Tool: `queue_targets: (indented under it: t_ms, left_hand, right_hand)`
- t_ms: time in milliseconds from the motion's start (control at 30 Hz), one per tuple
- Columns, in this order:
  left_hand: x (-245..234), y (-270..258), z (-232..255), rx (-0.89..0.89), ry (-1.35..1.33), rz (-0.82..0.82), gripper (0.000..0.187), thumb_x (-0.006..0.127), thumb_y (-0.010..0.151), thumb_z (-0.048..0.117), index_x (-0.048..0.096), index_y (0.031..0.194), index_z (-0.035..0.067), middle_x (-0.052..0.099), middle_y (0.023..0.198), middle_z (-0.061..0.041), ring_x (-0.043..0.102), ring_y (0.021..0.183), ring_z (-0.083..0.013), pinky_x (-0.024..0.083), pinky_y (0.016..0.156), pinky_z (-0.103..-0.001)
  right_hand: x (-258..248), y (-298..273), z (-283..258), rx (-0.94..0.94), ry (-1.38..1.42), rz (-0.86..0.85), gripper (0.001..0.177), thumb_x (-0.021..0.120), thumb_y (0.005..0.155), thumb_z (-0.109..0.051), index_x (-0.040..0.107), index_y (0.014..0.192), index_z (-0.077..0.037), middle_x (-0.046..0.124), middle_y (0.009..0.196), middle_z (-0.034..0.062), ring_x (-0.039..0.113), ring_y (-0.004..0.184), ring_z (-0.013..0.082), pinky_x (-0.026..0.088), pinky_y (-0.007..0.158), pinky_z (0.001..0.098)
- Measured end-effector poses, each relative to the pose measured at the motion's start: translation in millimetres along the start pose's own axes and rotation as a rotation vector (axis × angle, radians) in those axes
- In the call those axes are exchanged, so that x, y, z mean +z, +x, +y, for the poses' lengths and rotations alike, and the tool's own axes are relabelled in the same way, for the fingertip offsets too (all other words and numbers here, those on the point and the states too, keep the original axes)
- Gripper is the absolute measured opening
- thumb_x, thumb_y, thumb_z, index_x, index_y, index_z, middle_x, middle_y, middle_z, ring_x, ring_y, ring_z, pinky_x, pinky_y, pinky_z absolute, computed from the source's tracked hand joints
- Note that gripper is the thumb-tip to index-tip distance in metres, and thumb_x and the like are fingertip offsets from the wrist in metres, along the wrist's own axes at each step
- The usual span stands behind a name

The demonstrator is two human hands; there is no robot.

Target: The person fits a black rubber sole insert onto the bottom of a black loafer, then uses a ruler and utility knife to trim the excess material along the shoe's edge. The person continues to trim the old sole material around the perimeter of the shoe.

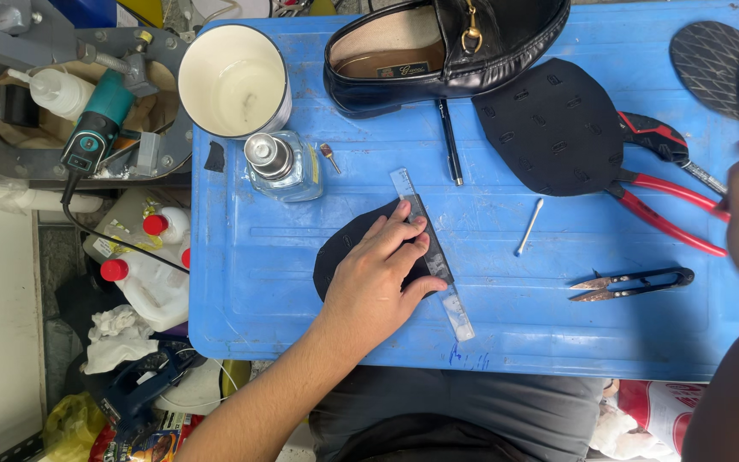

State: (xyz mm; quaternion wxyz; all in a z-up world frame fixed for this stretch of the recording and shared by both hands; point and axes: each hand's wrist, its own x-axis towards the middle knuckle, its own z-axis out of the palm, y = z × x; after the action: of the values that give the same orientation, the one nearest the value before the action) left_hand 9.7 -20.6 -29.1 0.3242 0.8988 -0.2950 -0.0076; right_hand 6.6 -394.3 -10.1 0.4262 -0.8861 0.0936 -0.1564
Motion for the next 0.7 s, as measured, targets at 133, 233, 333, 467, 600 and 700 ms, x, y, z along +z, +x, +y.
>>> queue_targets:
  t_ms: [133,233,333,467,600,700]
  left_hand:
    - [2.2,-0.4,0.4,-0.007,0.013,0.001,0.055,0.081,0.081,0.038,0.070,0.114,-0.005,0.065,0.130,-0.014,0.050,0.141,-0.0345,0.045,0.115,-0.047]
    - [2.2,-1.0,3.9,0.028,0.073,-0.013,0.056,0.080,0.083,0.037,0.069,0.115,-0.008,0.063,0.133,-0.019,0.049,0.141,-0.0367,0.042,0.116,-0.051]
    - [1.4,-1.1,8.9,0.036,0.117,-0.002,0.058,0.080,0.081,0.035,0.068,0.116,-0.010,0.062,0.133,-0.021,0.048,0.142,-0.0393,0.040,0.117,-0.055]
    - [-1.2,1.5,7.3,0.031,0.091,-0.033,0.059,0.081,0.079,0.034,0.066,0.113,-0.011,0.062,0.132,-0.021,0.047,0.142,-0.0411,0.039,0.117,-0.057]
    - [-1.1,4.4,4.6,0.005,0.072,-0.054,0.063,0.083,0.076,0.037,0.065,0.113,-0.011,0.060,0.135,-0.023,0.047,0.141,-0.0428,0.043,0.114,-0.052]
    - [-0.8,5.3,2.8,-0.041,0.053,-0.072,0.067,0.085,0.073,0.039,0.064,0.113,-0.011,0.057,0.139,-0.028,0.048,0.139,-0.0442,0.047,0.109,-0.048]
  right_hand:
    - [16.6,-53.3,-55.7,0.075,0.100,-0.154,0.024,0.058,0.099,-0.001,0.051,0.122,0.002,0.067,0.099,0.0067,0.058,0.073,0.0050,0.046,0.060,0.0227]
    - [51.4,-71.1,-79.3,0.090,-0.017,-0.263,0.025,0.063,0.101,-0.007,0.060,0.125,0.000,0.068,0.089,0.0101,0.056,0.065,0.0107,0.045,0.057,0.0262]
    - [82.0,-78.5,-94.6,0.031,-0.031,-0.347,0.030,0.064,0.099,-0.010,0.062,0.128,-0.001,0.071,0.077,0.0105,0.070,0.064,0.0164,0.053,0.058,0.0304]
    - [110.0,-76.1,-111.9,-0.019,0.010,-0.432,0.041,0.065,0.094,-0.011,0.058,0.132,0.001,0.074,0.074,0.0131,0.076,0.064,0.0220,0.057,0.056,0.0340]
    - [127.2,-68.1,-128.7,0.120,-0.049,-0.491,0.038,0.066,0.093,-0.012,0.061,0.129,-0.001,0.075,0.075,0.0161,0.076,0.058,0.0269,0.057,0.051,0.0373]
    - [131.9,-64.7,-139.1,0.039,-0.061,-0.460,0.035,0.065,0.093,-0.010,0.065,0.127,0.001,0.076,0.084,0.0200,0.076,0.065,0.0299,0.058,0.057,0.0373]
